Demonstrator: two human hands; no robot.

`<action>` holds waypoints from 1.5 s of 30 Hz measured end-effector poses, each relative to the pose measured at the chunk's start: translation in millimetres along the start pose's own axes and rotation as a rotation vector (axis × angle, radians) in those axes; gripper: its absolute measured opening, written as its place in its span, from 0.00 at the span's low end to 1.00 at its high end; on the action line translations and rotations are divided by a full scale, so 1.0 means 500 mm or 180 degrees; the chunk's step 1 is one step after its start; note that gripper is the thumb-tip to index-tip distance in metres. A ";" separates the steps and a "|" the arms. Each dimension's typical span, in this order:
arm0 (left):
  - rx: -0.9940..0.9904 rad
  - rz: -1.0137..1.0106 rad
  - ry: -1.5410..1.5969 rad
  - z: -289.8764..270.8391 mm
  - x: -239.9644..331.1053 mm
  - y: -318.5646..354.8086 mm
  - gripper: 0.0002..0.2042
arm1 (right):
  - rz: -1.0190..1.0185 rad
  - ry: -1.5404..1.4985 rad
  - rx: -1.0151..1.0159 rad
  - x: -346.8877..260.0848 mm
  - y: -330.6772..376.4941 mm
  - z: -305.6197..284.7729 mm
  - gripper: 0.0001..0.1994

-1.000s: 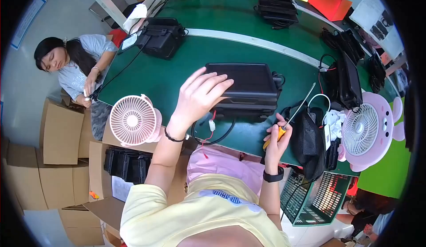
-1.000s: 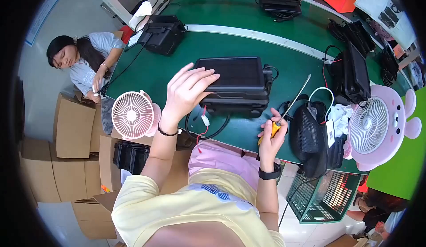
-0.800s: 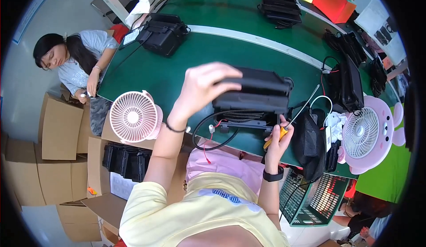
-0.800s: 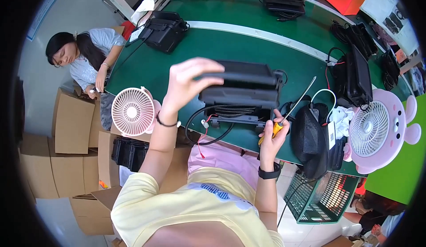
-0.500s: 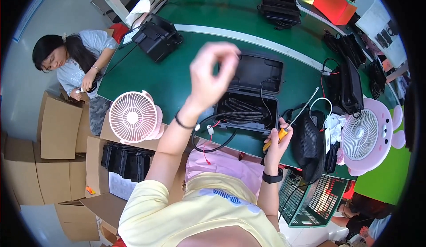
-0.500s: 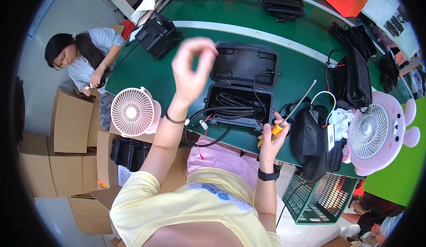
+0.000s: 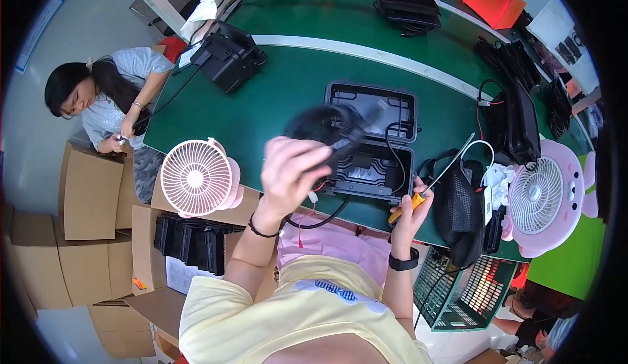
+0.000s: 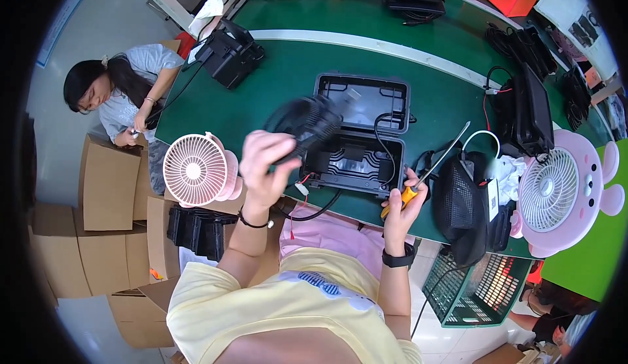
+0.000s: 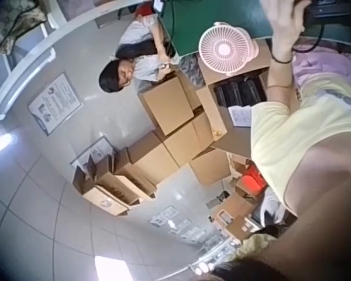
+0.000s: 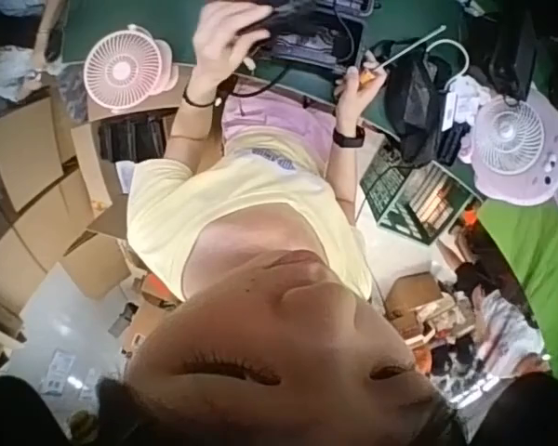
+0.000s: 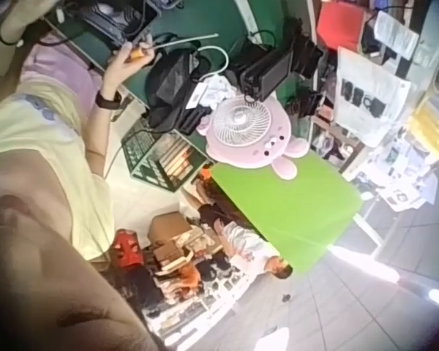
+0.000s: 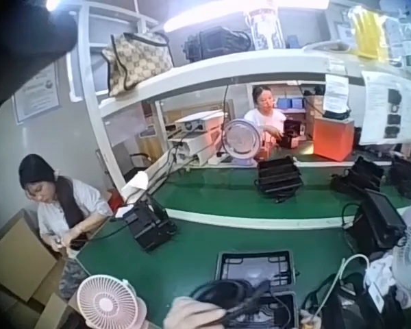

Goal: Assembling components inside a plastic electronics enclosure and closing the lid.

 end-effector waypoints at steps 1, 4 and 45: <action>0.0266 0.0018 -0.0343 -0.023 -0.004 0.010 0.21 | -0.0017 0.0007 0.0057 0.002 0.000 -0.001 0.15; -0.0094 -0.0259 -0.1557 -0.013 -0.032 0.038 0.18 | -0.0007 -0.0065 0.0038 0.003 0.001 0.002 0.15; -0.2378 0.0564 -0.1207 0.251 0.116 0.098 0.38 | -0.0620 0.0498 -0.0129 -0.112 -0.115 0.009 0.09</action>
Point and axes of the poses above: each hand's wrist, its own y-axis away from the middle knuckle, its own z-axis out of the palm, x = y × z, the point moved 10 cm from there along -y, towards the middle knuckle, and after that the axes turned 6 degrees about z, right-handed, at the moved point
